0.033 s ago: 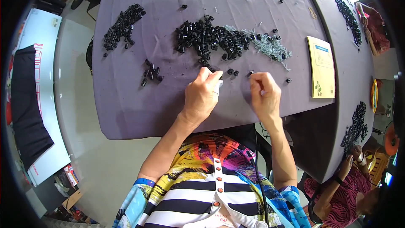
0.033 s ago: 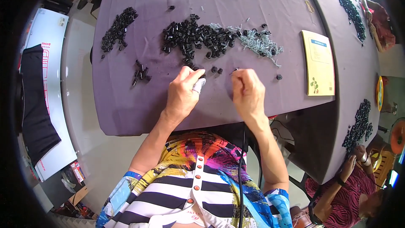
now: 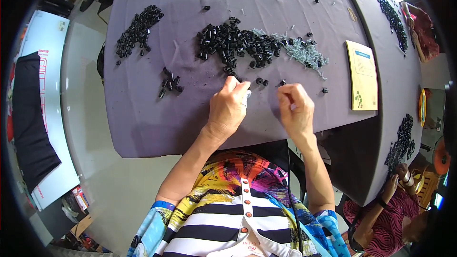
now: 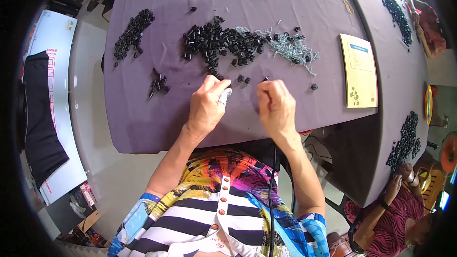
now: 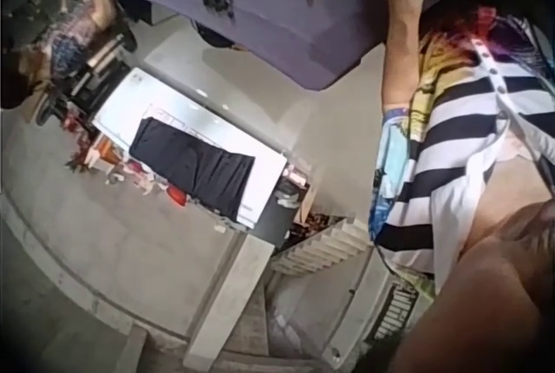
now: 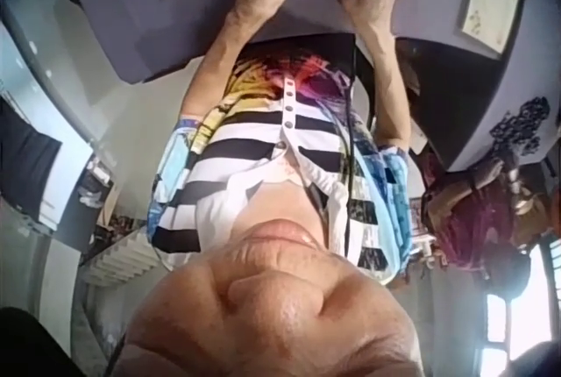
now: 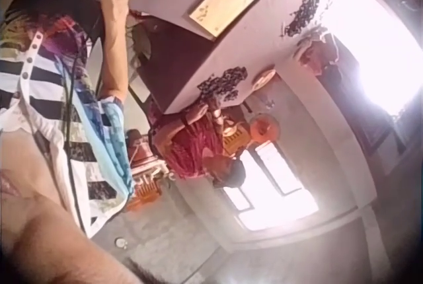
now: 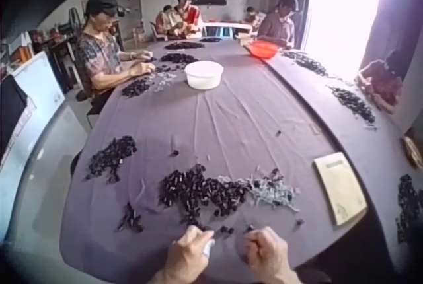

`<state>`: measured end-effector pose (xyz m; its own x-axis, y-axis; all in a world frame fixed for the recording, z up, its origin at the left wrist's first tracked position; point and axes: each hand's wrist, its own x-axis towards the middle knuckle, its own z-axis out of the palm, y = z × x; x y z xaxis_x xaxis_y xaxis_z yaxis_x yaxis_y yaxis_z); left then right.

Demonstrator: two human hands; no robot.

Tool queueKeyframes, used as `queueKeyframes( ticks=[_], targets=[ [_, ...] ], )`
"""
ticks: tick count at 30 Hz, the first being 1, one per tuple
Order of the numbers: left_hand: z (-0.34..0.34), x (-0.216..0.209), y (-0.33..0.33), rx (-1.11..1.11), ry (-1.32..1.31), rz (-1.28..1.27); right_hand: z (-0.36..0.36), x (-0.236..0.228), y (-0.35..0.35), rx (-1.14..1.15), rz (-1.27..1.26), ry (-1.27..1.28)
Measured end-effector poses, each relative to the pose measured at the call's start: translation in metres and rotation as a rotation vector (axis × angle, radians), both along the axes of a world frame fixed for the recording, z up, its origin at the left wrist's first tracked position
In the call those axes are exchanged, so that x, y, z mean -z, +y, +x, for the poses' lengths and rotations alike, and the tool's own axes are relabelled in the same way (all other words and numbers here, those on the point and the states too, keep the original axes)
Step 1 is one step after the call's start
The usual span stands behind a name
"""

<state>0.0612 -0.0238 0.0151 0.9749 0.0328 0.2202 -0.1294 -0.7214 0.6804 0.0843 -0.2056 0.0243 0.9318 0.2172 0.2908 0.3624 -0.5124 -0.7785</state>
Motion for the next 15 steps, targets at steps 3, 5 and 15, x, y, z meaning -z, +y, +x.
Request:
queueKeyframes(
  ticks=[3,5,15],
  targets=[
    [0.0,0.003,-0.002,0.015,0.017,0.015,-0.011,-0.003,0.013,-0.068,0.052,0.048],
    [-0.001,0.003,-0.002,0.007,0.028,0.011,-0.015,-0.003,0.021,-0.082,0.08,0.104],
    [-0.02,0.009,0.015,0.005,0.346,-0.915,-0.018,0.014,0.04,-0.121,0.342,0.383]
  ],
)
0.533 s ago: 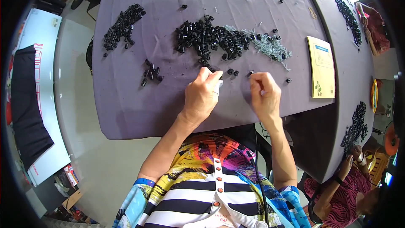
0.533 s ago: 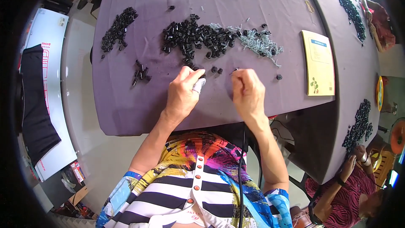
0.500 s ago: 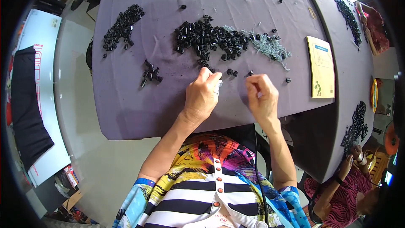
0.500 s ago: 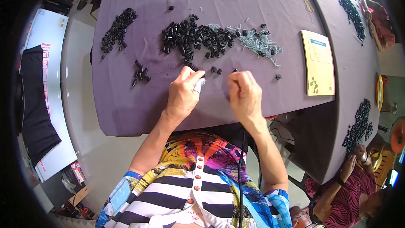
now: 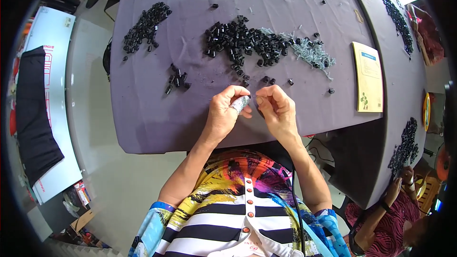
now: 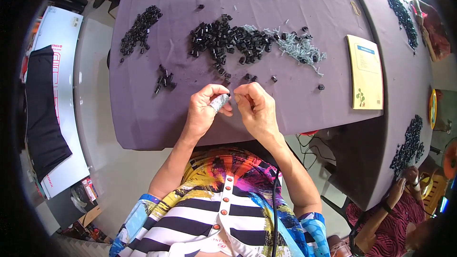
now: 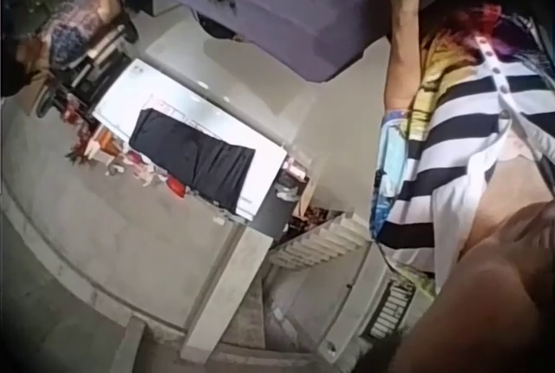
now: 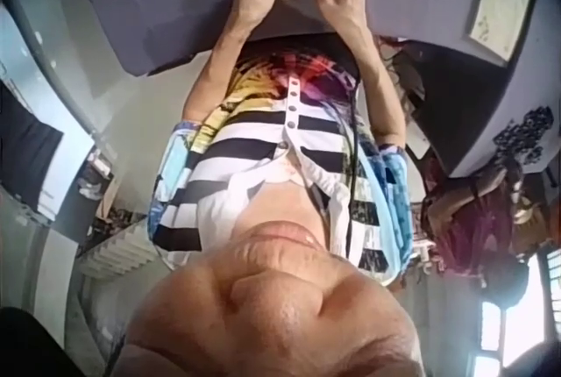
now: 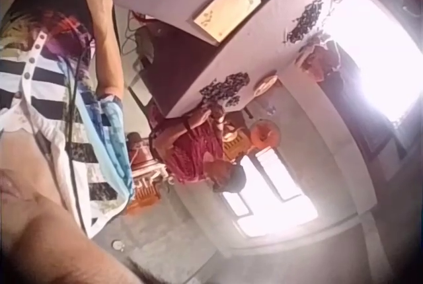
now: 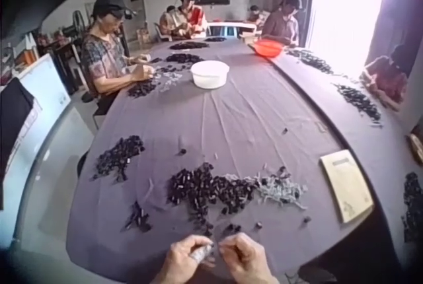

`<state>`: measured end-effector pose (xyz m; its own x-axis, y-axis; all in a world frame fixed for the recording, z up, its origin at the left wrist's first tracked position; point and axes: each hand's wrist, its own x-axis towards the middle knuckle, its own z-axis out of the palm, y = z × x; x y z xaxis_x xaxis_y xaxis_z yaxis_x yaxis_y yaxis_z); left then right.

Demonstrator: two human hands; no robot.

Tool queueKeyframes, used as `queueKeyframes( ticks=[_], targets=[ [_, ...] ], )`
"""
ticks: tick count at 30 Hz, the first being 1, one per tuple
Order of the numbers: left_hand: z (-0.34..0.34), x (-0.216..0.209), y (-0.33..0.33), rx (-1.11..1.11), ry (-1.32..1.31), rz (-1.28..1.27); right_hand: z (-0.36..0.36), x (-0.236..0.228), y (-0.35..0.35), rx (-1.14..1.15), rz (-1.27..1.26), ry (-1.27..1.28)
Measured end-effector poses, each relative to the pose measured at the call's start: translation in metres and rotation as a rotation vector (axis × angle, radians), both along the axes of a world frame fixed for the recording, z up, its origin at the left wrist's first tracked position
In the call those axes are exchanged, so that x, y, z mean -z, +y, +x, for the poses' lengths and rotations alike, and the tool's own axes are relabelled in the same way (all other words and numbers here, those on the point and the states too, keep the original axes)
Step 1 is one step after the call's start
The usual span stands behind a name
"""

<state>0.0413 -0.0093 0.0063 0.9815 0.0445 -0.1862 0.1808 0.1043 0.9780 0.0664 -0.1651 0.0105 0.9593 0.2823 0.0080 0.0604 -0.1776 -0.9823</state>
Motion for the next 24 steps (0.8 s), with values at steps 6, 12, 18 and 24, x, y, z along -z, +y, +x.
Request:
queueKeyframes(
  ticks=[6,12,18,24],
  targets=[
    [-0.002,0.001,0.0,-0.031,0.025,-0.106,0.002,-0.003,0.006,-0.032,-0.101,-0.183],
    [-0.003,0.003,0.004,0.012,0.028,-0.05,0.001,-0.011,0.008,-0.07,-0.209,-0.253],
    [-0.003,0.002,0.01,0.075,0.047,-0.072,-0.001,-0.012,0.013,-0.059,-0.001,0.057],
    [-0.001,0.005,0.017,-0.008,0.023,-0.073,0.009,-0.012,0.02,-0.034,-0.107,0.021]
  ],
)
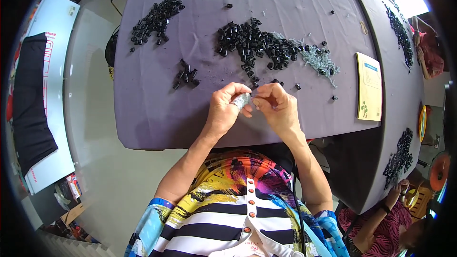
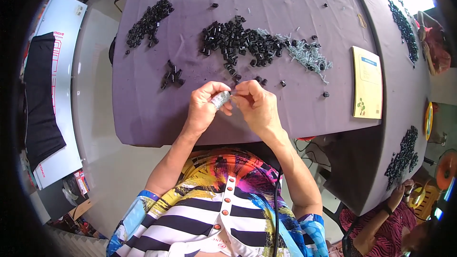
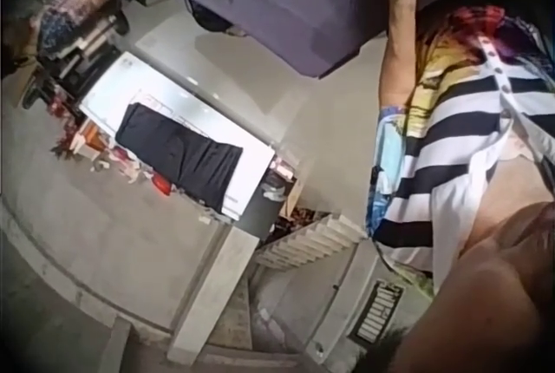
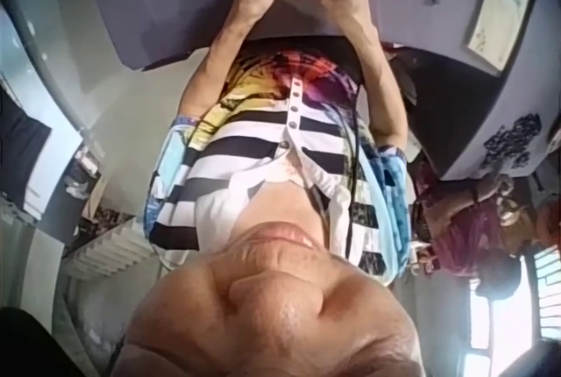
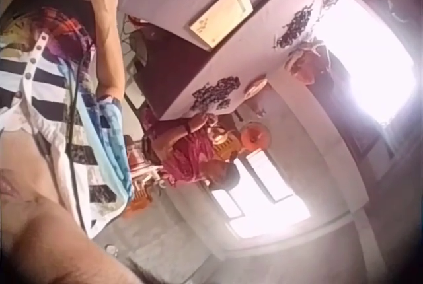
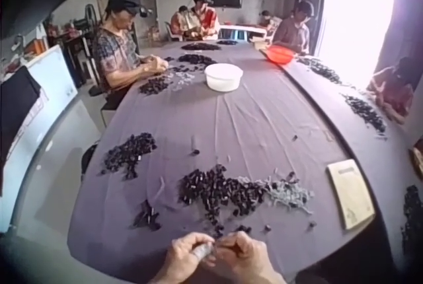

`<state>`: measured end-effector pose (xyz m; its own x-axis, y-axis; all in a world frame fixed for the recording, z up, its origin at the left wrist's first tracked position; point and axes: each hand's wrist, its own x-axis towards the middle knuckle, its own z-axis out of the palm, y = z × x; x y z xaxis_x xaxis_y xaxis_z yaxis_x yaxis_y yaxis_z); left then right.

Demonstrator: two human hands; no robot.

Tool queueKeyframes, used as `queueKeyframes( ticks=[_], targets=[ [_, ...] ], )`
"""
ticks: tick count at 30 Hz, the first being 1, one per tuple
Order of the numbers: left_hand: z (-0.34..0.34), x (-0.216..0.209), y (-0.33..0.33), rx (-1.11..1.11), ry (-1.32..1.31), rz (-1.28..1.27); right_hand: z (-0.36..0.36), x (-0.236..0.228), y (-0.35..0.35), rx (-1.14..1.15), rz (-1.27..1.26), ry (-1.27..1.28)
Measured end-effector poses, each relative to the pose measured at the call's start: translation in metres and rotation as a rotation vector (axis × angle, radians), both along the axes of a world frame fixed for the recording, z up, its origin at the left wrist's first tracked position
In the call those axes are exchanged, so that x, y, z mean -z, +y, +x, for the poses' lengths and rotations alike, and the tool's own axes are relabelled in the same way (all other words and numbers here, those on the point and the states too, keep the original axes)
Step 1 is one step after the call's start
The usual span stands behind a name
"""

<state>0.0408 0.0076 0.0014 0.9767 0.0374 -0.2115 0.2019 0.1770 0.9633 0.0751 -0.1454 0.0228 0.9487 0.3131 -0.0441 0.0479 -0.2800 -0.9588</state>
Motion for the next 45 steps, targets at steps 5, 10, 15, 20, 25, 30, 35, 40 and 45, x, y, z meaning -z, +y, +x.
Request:
queueKeyframes(
  ticks=[5,10,15,20,25,30,35,40,45],
  targets=[
    [-0.001,0.006,0.014,-0.098,0.016,-0.24,0.02,0.001,-0.032,0.166,-0.211,-0.317],
    [0.003,0.003,0.011,-0.071,0.027,-0.19,0.032,-0.004,-0.045,0.194,-0.364,-0.286],
    [0.006,0.001,0.009,-0.078,0.045,-0.2,0.035,-0.002,-0.025,0.065,-0.57,-0.584],
    [0.005,0.002,0.008,-0.091,0.023,-0.18,0.038,-0.012,-0.018,-0.052,-0.669,-0.637],
    [0.004,-0.002,0.005,-0.105,0.049,-0.171,0.025,-0.01,-0.013,0.005,-0.383,-0.36],
    [0.005,-0.003,0.005,-0.104,0.061,-0.143,0.005,0.007,0.008,0.135,0.306,0.223],
    [0.005,-0.006,0.005,-0.095,0.081,-0.106,0.003,0.009,0.015,0.173,0.384,0.242],
    [0.005,-0.003,0.004,-0.085,0.053,-0.082,0.002,0.016,0.013,0.09,0.288,0.182],
    [0.005,0.0,0.001,-0.097,0.031,-0.067,-0.002,0.019,0.016,0.085,0.148,0.032]
  ],
)
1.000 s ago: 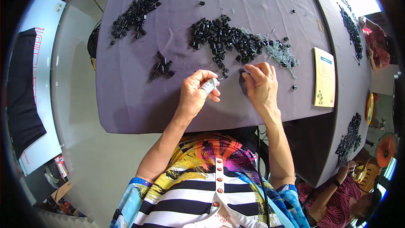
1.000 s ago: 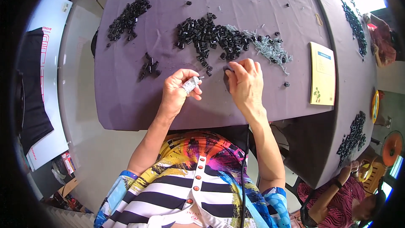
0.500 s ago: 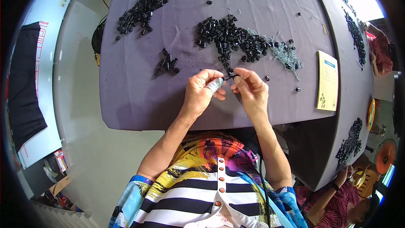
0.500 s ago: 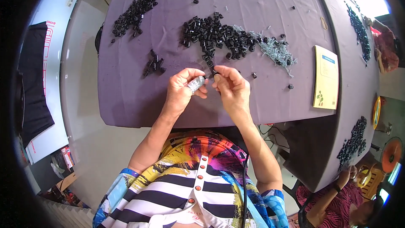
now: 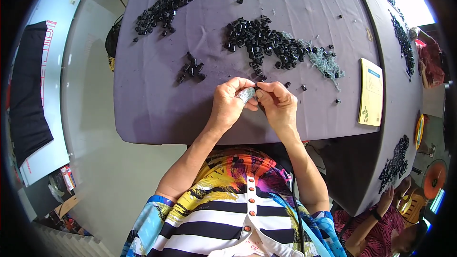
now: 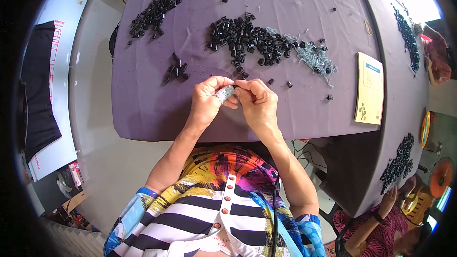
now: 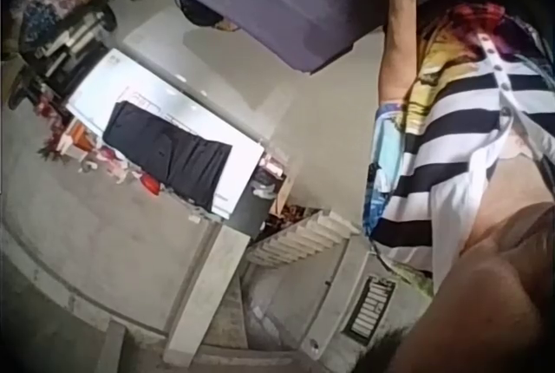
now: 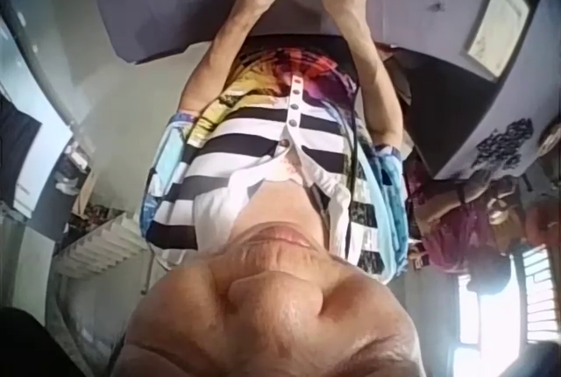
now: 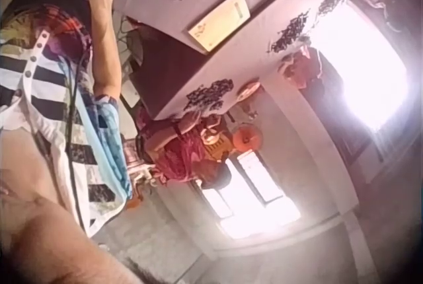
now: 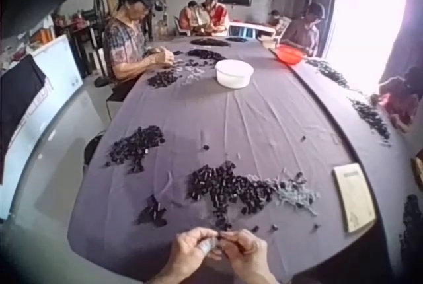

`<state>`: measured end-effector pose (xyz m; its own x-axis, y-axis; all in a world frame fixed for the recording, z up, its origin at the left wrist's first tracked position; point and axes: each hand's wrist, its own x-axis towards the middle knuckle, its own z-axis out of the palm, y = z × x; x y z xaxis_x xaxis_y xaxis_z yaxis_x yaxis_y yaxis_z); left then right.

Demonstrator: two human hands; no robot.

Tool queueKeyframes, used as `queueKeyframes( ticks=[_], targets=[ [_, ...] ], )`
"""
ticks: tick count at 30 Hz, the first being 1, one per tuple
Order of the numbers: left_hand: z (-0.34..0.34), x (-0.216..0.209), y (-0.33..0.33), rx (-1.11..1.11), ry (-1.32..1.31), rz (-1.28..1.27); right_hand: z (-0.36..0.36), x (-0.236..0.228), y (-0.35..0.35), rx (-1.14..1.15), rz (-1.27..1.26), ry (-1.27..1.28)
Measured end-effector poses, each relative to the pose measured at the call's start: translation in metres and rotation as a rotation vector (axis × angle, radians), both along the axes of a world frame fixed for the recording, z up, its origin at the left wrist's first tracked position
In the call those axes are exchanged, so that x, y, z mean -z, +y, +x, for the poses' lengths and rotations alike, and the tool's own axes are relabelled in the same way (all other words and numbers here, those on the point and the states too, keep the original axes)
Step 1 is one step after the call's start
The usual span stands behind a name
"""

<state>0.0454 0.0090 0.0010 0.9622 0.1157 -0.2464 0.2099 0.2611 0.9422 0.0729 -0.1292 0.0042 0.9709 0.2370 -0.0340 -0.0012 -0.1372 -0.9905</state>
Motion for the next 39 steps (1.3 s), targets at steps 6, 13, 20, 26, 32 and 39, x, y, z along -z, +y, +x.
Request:
queueKeyframes(
  ticks=[6,13,20,26,32,39],
  targets=[
    [-0.003,0.0,0.001,0.018,-0.03,0.029,0.007,-0.003,-0.005,-0.077,-0.02,0.107],
    [-0.006,0.0,-0.003,-0.053,-0.007,-0.025,0.002,-0.006,0.002,-0.081,-0.183,-0.238],
    [-0.016,-0.02,-0.011,-0.047,-0.109,0.364,-0.004,-0.01,0.005,-0.057,-0.315,-0.442],
    [-0.016,-0.005,-0.008,-0.109,-0.267,0.717,-0.005,-0.012,0.003,-0.129,-0.397,-0.584],
    [-0.014,-0.007,-0.003,-0.075,-0.074,0.462,-0.006,-0.005,0.003,-0.122,-0.443,-0.55],
    [-0.013,0.001,-0.004,-0.086,-0.187,0.44,-0.002,-0.001,0.0,-0.125,-0.387,-0.563]
  ],
)
